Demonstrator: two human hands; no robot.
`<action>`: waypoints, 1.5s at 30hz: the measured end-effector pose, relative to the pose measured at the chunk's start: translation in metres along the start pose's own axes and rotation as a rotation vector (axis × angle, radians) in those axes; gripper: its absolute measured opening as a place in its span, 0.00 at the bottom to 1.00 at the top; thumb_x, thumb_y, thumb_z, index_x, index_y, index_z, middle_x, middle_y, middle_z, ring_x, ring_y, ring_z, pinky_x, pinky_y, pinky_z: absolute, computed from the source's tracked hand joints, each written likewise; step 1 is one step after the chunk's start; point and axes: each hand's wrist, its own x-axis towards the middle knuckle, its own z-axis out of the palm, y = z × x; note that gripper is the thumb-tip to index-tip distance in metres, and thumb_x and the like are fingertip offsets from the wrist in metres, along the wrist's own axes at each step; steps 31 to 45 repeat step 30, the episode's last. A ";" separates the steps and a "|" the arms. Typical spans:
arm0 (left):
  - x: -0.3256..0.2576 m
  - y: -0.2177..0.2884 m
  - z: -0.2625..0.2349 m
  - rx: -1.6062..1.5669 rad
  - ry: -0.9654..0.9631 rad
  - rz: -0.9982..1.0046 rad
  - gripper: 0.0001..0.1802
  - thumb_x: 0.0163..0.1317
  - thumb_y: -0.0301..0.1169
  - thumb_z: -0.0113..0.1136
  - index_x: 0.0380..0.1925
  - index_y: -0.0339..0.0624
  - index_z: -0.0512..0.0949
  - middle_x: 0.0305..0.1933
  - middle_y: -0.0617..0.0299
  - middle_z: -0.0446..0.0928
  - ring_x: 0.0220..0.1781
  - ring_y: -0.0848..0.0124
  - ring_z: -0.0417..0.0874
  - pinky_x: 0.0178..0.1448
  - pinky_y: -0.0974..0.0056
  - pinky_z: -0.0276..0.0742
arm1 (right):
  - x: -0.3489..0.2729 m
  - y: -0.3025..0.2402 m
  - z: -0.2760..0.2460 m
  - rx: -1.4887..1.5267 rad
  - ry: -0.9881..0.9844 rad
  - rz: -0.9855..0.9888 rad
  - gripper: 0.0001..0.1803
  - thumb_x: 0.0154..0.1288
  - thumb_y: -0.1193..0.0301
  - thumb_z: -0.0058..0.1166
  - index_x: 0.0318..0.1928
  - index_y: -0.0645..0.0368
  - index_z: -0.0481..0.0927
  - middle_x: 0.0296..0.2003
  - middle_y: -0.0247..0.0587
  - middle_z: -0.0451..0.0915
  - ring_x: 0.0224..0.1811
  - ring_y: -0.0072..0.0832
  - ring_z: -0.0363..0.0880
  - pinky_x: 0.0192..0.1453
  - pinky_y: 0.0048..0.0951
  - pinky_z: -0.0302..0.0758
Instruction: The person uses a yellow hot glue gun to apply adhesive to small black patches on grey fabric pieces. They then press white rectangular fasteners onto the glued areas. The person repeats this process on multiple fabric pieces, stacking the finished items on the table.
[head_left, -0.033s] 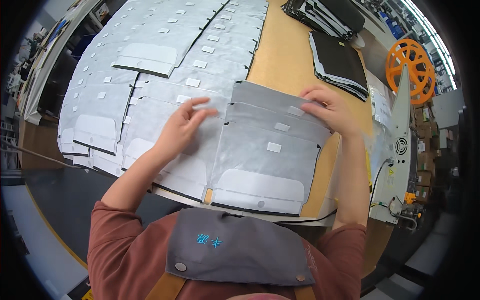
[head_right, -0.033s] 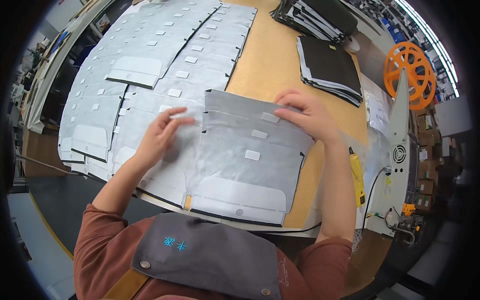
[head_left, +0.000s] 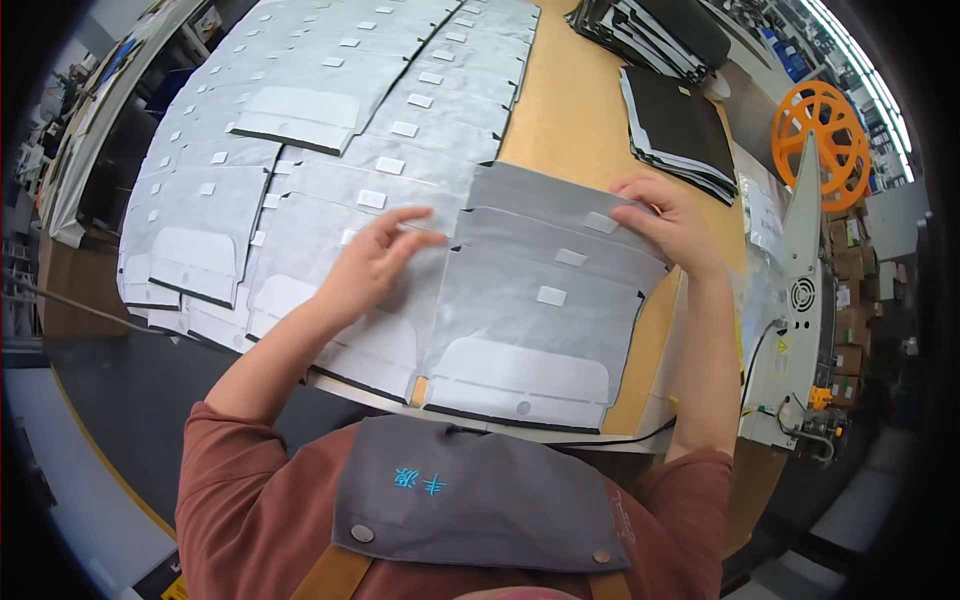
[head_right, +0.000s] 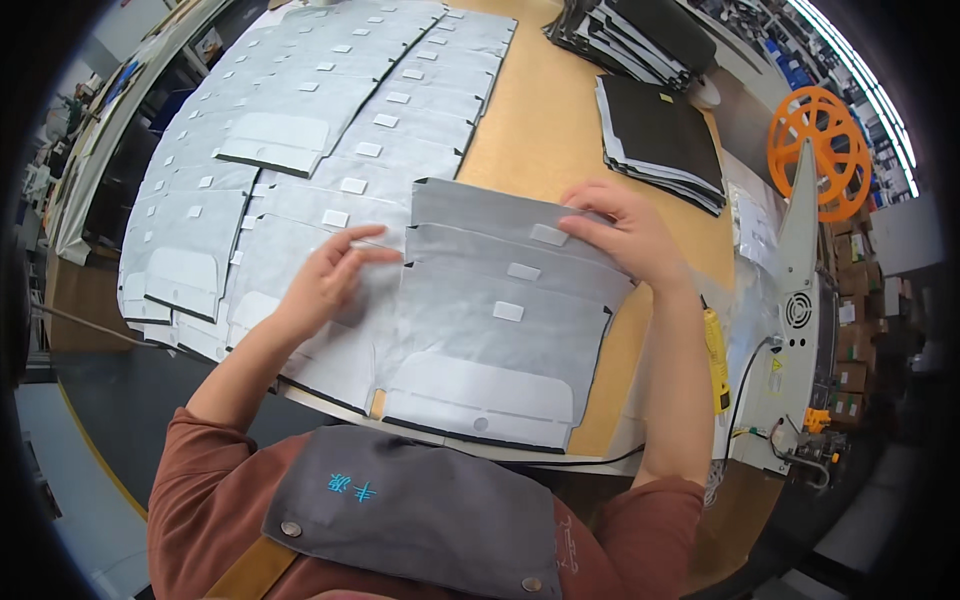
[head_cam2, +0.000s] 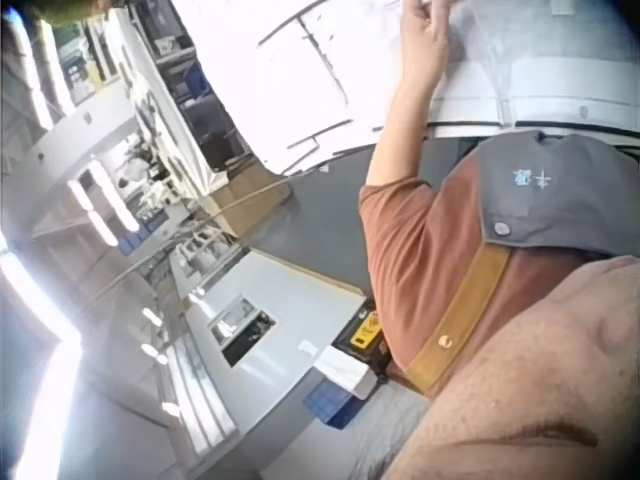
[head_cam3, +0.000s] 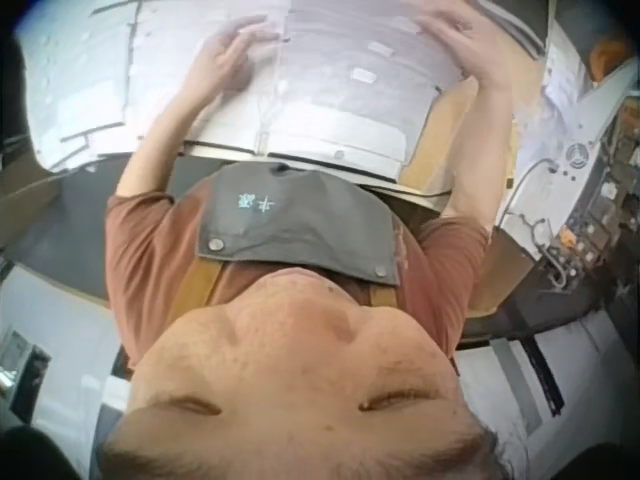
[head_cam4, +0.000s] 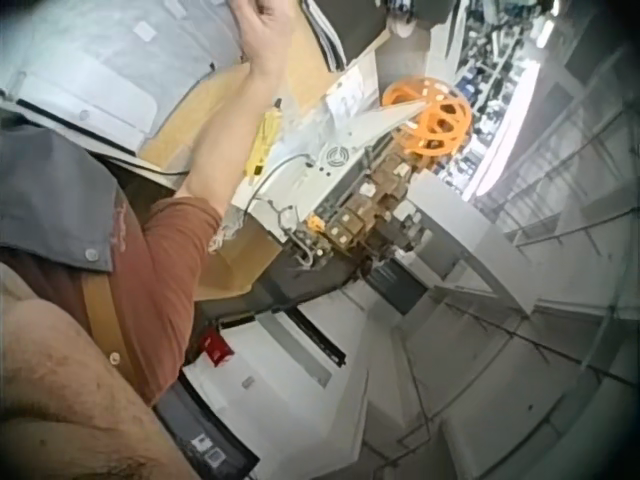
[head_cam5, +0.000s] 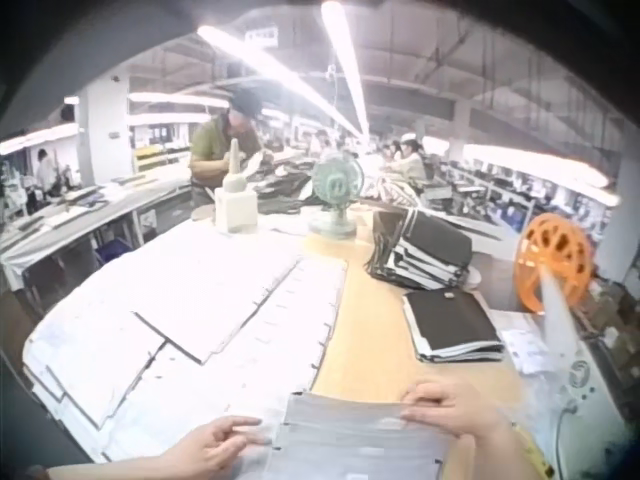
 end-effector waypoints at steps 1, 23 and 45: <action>-0.003 -0.001 0.006 0.069 -0.052 -0.029 0.22 0.73 0.32 0.51 0.64 0.40 0.69 0.48 0.61 0.83 0.26 0.83 0.66 0.30 0.76 0.64 | -0.005 -0.001 -0.004 -0.038 0.009 0.084 0.12 0.62 0.66 0.63 0.37 0.63 0.80 0.39 0.36 0.79 0.41 0.24 0.75 0.47 0.26 0.71; -0.010 0.001 -0.056 0.088 0.114 0.087 0.23 0.63 0.31 0.65 0.58 0.41 0.78 0.35 0.66 0.81 0.31 0.80 0.76 0.31 0.72 0.73 | -0.026 -0.031 0.056 0.078 0.091 0.364 0.31 0.61 0.79 0.58 0.66 0.52 0.73 0.28 0.25 0.71 0.27 0.14 0.68 0.35 0.18 0.72; -0.011 0.052 -0.187 0.259 0.374 -0.032 0.24 0.63 0.32 0.64 0.60 0.45 0.79 0.37 0.65 0.81 0.31 0.82 0.73 0.27 0.74 0.66 | 0.103 -0.075 0.127 0.356 0.067 0.268 0.18 0.63 0.76 0.59 0.54 0.60 0.83 0.41 0.34 0.79 0.35 0.15 0.75 0.38 0.20 0.78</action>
